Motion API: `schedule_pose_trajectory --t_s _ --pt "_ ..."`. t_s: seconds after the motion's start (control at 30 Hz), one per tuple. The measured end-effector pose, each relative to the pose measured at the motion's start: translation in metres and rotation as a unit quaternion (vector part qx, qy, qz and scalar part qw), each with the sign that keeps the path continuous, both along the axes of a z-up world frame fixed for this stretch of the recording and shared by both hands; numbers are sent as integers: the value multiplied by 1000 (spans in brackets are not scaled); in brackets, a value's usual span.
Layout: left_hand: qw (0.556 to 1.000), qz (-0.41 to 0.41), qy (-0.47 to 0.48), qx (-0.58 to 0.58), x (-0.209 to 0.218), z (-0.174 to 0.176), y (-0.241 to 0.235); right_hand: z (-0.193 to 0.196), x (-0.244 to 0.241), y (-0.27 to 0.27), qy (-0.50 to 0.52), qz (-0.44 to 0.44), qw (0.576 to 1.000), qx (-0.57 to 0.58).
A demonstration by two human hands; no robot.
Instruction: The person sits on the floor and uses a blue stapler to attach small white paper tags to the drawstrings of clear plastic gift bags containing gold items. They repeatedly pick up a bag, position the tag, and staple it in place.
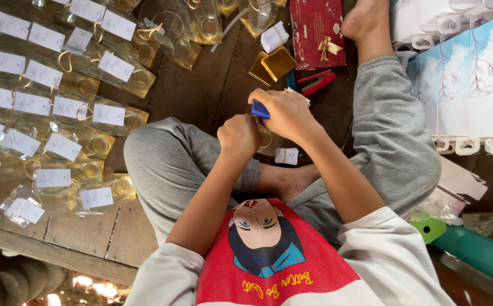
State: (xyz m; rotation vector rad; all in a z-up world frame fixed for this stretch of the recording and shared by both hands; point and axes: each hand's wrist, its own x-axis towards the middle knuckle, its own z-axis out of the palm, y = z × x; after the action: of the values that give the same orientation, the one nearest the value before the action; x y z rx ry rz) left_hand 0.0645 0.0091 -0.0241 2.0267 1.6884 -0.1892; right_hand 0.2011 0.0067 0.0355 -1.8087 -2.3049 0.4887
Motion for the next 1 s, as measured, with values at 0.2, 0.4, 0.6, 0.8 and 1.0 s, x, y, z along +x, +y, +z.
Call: schedule_pose_trajectory --t_s 0.2,0.4,0.6,0.8,1.0 --pt "966 96 -161 -179 -25 127 -12 -12 7 2 6 -10 1000 -1" --pt "908 157 -329 -205 -57 48 5 -4 12 1 42 -10 999 -12" --pt "944 101 -306 -70 -44 41 4 14 14 1 59 -27 997 -48" --pt "946 132 -288 -65 -41 32 18 20 12 0 56 -25 996 -60" --pt "969 106 -219 -38 -30 41 22 25 12 -6 92 -27 994 -44"
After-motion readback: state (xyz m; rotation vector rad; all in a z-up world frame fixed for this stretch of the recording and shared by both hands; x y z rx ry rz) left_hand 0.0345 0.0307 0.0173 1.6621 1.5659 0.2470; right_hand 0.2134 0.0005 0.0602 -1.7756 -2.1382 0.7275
